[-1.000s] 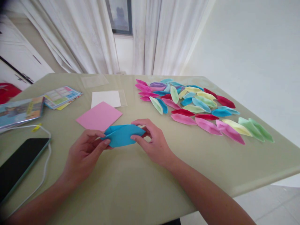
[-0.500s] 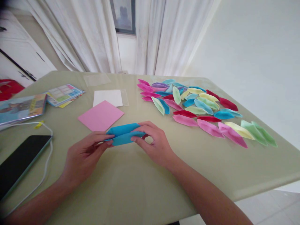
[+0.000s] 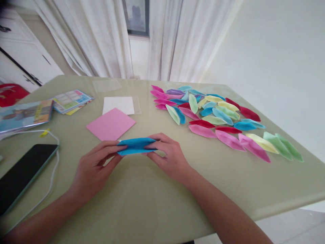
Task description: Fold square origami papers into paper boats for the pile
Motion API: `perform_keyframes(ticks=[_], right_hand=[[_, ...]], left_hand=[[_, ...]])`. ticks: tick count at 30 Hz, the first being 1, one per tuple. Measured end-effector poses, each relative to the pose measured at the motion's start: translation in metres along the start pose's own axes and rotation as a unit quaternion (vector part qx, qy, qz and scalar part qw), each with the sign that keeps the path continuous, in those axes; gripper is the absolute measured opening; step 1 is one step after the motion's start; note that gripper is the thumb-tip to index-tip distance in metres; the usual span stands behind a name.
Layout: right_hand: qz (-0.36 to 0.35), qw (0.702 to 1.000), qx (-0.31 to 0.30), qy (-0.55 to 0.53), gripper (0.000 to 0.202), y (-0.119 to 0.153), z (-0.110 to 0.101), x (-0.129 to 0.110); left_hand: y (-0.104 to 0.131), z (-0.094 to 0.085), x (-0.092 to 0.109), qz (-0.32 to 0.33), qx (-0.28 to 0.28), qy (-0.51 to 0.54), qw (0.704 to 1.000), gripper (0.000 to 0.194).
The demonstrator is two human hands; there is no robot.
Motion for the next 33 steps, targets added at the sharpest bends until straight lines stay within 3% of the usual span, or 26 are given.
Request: perform_keyframes(ticks=[12,17,22,28,33], right_hand=[[0.04,0.999,-0.025,0.017,0.031,0.001,0.008,0.003],[0.039,0.998,-0.004,0.044,0.012,0.003,0.01,0.008],[0.041,0.997,-0.028,0.067,0.011,0.006,0.017,0.014],[0.051,0.993,-0.062,0.09,0.014,0.006,0.022,0.02],[0.036,0.988,-0.097,0.118,0.025,0.007,0.025,0.02]], left_hand=[[-0.004,0.007,-0.001,-0.028,-0.018,0.005,0.999,0.019],[0.002,0.012,-0.013,-0.078,-0.028,0.025,0.996,0.019],[0.006,0.019,-0.025,-0.121,-0.053,0.032,0.991,0.019],[0.009,0.028,-0.027,-0.095,-0.101,0.029,0.99,0.03],[0.008,0.029,-0.021,-0.037,-0.121,-0.001,0.992,0.022]])
Point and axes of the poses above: each hand's wrist, its own y-axis away from the middle knuckle, its own z-axis out of the palm, x = y × z, the point moved 10 cm from there along -y, towards the middle knuckle, and after that the axes turned 11 degrees about x, right-handed, at the moved point
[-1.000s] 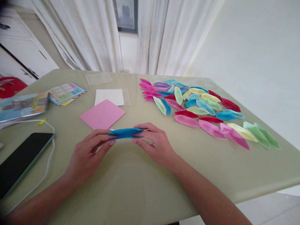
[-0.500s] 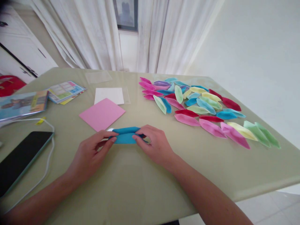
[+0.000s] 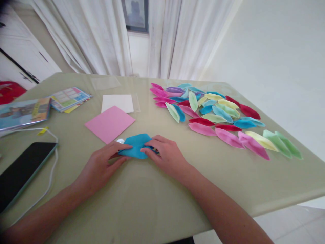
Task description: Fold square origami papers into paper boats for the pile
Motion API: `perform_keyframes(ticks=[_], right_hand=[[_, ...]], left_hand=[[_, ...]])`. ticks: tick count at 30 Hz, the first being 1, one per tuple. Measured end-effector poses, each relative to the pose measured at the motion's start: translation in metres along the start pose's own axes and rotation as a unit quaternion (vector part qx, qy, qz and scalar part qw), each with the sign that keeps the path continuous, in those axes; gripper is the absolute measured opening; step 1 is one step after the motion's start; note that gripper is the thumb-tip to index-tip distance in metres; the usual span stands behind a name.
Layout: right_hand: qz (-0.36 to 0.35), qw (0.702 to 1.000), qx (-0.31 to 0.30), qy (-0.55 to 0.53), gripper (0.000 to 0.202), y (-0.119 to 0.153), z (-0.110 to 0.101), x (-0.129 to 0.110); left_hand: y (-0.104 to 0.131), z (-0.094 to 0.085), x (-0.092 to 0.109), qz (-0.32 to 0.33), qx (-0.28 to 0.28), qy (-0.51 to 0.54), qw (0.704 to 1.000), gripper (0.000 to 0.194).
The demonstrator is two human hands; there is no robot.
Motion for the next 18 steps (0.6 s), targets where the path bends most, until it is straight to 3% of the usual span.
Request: perform_keyframes(ticks=[4,10,15,18], right_hand=[[-0.021,0.999,-0.042,0.027,0.051,0.002,0.004,-0.003],[-0.02,0.998,-0.059,0.028,0.069,0.003,0.004,-0.003],[-0.047,0.994,-0.083,0.051,0.029,0.005,0.006,-0.003],[-0.055,0.994,-0.082,0.052,0.023,0.005,0.006,-0.004]], left_hand=[[0.0,0.0,0.0,0.011,-0.003,-0.023,1.0,0.023],[0.003,0.003,0.0,0.024,-0.017,-0.057,0.998,0.025],[0.0,-0.002,0.001,0.024,-0.003,-0.064,0.998,0.027],[-0.002,-0.008,0.005,0.035,0.016,-0.075,0.996,0.026]])
Point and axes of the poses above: each hand's wrist, its own y-axis away from the middle knuckle, its own z-axis out of the palm, x = y × z, the point moved 10 cm from there along -y, towards the middle knuckle, and after that the axes turned 11 degrees about x, right-handed, at the moved point
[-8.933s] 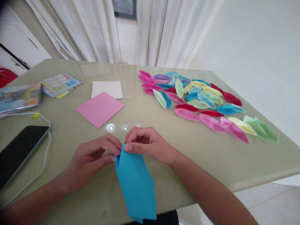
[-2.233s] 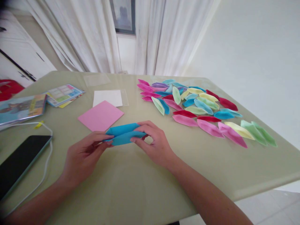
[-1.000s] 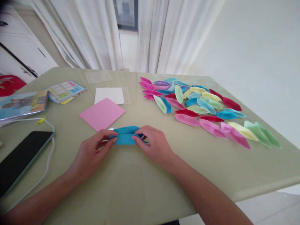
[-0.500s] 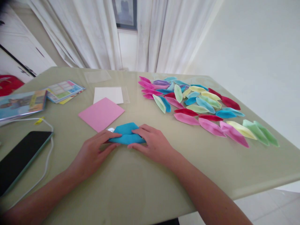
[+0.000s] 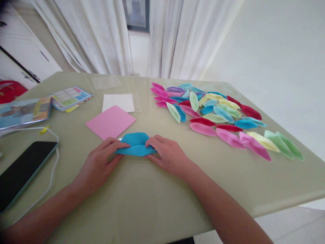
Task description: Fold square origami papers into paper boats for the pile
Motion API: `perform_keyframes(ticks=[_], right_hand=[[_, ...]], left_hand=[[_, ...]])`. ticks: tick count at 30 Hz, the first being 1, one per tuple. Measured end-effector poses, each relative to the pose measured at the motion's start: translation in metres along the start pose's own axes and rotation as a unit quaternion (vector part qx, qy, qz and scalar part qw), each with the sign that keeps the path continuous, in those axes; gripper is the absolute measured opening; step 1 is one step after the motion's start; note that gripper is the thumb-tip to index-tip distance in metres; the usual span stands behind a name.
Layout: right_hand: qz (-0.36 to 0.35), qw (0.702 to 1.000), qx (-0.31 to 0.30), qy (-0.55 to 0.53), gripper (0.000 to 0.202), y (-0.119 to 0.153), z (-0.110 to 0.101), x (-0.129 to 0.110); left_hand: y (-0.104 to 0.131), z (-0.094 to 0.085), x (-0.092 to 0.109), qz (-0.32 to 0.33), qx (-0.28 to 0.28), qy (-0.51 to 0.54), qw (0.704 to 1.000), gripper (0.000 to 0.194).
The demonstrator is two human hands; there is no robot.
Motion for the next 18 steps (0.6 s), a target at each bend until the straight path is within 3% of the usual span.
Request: perform_keyframes(ticks=[9,18], right_hand=[[-0.01,1.0,0.002,0.013,0.02,-0.0008,0.003,-0.0037],[-0.01,1.0,-0.002,0.016,0.021,-0.0011,0.0037,-0.0021]], left_hand=[[0.0054,0.004,0.0012,0.073,-0.002,-0.081,0.994,0.025],[0.0039,0.0055,-0.0011,0.065,-0.01,-0.077,0.995,0.024]])
Point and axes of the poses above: each hand's wrist, its own y-axis away from the middle knuckle, its own z-axis out of the palm, x = y × z, the point moved 10 cm from there along -y, towards the middle knuckle, and after that the axes turned 11 degrees about x, right-handed, at the moved point
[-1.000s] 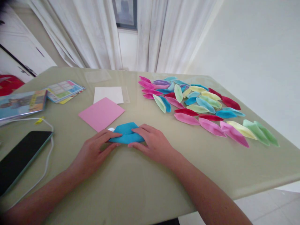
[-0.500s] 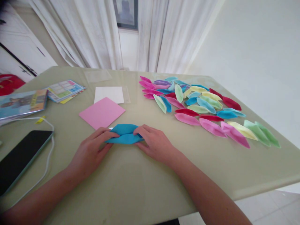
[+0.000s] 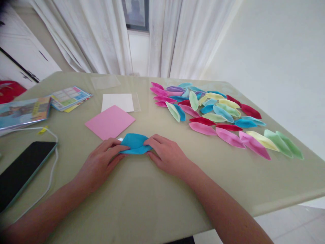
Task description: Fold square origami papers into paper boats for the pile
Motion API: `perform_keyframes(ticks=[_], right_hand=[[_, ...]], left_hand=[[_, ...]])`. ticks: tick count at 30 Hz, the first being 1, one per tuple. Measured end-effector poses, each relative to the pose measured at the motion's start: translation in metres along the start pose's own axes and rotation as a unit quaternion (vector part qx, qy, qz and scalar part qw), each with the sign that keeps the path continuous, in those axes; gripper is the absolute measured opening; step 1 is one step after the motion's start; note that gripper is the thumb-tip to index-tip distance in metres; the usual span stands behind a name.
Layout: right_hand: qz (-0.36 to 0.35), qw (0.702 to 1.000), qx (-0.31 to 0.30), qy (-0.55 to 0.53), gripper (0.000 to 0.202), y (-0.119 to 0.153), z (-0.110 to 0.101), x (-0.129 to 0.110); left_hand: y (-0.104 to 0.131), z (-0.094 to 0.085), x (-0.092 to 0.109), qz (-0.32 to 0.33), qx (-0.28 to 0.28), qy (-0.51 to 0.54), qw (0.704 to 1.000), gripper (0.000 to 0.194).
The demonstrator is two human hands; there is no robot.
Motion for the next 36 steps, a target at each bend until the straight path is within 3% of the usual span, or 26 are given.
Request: perform_keyframes(ticks=[12,19,22,27,33,36], right_hand=[[0.014,1.0,-0.003,0.01,0.01,0.0,0.002,0.006],[0.037,0.999,0.011,-0.003,0.021,0.0,-0.001,0.008],[0.045,0.999,0.023,-0.002,0.017,0.0,-0.004,0.01],[0.022,0.999,0.031,-0.005,0.011,-0.001,-0.005,0.008],[0.003,1.0,0.017,-0.016,0.027,0.001,-0.001,0.001],[0.0,1.0,0.011,-0.014,0.023,0.001,0.002,-0.001]], left_hand=[[-0.002,0.0,-0.003,-0.039,-0.005,0.05,0.998,0.024],[-0.003,-0.001,-0.002,-0.037,-0.012,0.041,0.998,0.026],[-0.003,-0.003,-0.002,-0.037,-0.01,0.033,0.999,0.026],[-0.003,-0.003,-0.001,-0.039,-0.011,0.018,0.999,0.024],[-0.003,0.0,0.001,-0.024,-0.018,0.023,0.999,0.03],[-0.003,0.0,0.0,-0.028,-0.014,0.042,0.999,0.029]])
Point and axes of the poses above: each hand's wrist, its own y-axis away from the middle knuckle, its own z-axis out of the palm, x = y × z, the point moved 10 cm from there along -y, towards the middle knuckle, and after that the axes turned 11 degrees about x, right-handed, at the moved point
